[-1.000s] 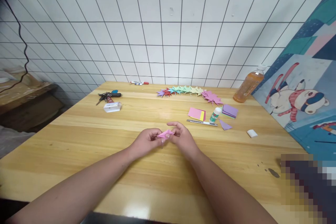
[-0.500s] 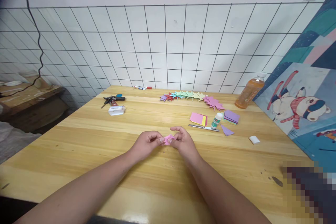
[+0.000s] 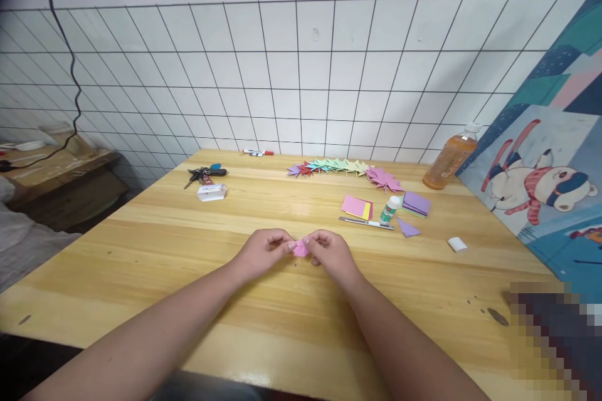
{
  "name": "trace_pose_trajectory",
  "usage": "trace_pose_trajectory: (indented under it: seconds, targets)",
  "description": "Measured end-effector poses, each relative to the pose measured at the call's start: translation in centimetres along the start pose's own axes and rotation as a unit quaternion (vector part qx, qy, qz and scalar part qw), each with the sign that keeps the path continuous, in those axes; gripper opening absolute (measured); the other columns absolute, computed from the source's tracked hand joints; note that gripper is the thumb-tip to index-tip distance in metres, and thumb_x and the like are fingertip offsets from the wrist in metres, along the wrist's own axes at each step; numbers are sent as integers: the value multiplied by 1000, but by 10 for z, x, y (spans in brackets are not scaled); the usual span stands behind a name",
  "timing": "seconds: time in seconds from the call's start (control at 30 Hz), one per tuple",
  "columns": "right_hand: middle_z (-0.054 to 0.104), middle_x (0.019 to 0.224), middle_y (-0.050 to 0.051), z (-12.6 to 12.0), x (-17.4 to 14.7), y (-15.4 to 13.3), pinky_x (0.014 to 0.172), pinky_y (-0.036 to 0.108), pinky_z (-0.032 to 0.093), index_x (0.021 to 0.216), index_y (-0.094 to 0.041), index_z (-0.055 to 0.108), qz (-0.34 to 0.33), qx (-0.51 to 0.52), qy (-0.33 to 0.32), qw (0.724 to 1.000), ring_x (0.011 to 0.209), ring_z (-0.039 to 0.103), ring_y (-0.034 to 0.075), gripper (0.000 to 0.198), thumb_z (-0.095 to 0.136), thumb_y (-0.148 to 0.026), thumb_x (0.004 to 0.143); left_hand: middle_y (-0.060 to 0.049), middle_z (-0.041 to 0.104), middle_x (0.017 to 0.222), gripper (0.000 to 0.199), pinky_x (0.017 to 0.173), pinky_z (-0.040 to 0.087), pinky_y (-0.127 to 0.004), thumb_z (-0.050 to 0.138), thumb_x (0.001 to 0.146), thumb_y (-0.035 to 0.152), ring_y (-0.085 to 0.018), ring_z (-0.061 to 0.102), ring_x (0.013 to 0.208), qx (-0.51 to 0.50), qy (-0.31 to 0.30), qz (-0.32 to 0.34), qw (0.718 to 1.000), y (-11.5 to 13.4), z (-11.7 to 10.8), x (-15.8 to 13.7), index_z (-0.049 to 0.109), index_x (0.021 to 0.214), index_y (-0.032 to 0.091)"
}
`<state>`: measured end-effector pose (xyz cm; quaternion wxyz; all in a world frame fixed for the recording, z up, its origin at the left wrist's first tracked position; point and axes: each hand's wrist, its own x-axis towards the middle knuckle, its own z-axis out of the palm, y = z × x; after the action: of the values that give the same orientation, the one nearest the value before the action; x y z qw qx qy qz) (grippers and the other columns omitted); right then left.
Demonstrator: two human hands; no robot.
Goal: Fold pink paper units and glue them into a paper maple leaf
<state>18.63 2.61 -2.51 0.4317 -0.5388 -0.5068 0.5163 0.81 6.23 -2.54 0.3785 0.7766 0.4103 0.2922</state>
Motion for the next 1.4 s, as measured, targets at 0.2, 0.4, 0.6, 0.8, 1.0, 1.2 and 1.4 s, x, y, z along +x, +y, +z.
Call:
trace_pose_trajectory:
  seconds: [0.2,0.4,0.6,0.8,1.0,1.2,1.4]
  targets:
    - [65,66,3,5,0,4,57,24,46,78,-17,62,-68,-67,10,995,62,59,15,27,54,-43,78,-4,69,72,26,60,43,-23,53,77,37,-15,60,66,-52,-26,-44,997,-4,7,1,67,75,16]
    - [67,79,3,3,-1,2,60,24,44,78,-21,67,-105,-126,4,987,71,60,16,32,48,-46,82,-2,65,67,21,58,42,-22,52,76,33,-13,57,62,-38,8,-34,999,-5,6,1,63,70,15]
    - [68,83,4,2,-3,-1,64,27,46,87,-20,68,-89,-112,-11,990,76,61,18,33,50,-47,80,-1,64,65,20,55,40,-22,51,76,31,-13,56,59,13,22,-16,1000,-6,5,0,63,70,17]
    - [69,74,3,5,-2,3,66,28,46,85,-21,66,-102,-167,6,981,70,62,18,21,57,-38,76,-1,65,67,27,60,41,-22,48,80,36,-14,57,64,75,4,32,997,9,-1,-3,67,70,20]
    - [69,69,2,5,-1,5,62,28,45,72,-21,64,-108,-175,11,979,65,63,18,17,55,-35,77,-2,68,71,27,64,42,-23,50,80,38,-16,59,69,86,-3,32,996,15,0,-5,68,70,21]
    - [66,67,2,1,1,2,60,26,43,70,-21,62,-113,-180,74,974,63,59,16,16,56,-34,76,-6,70,85,33,67,46,-26,58,74,46,-19,63,78,-66,-25,-33,997,9,2,-4,67,90,18]
    - [67,68,2,2,0,1,60,26,43,71,-21,62,-103,-164,83,978,64,59,17,17,55,-35,76,-6,69,96,42,78,46,-31,73,61,39,-22,61,88,-69,-16,-12,997,10,8,-4,65,98,20]
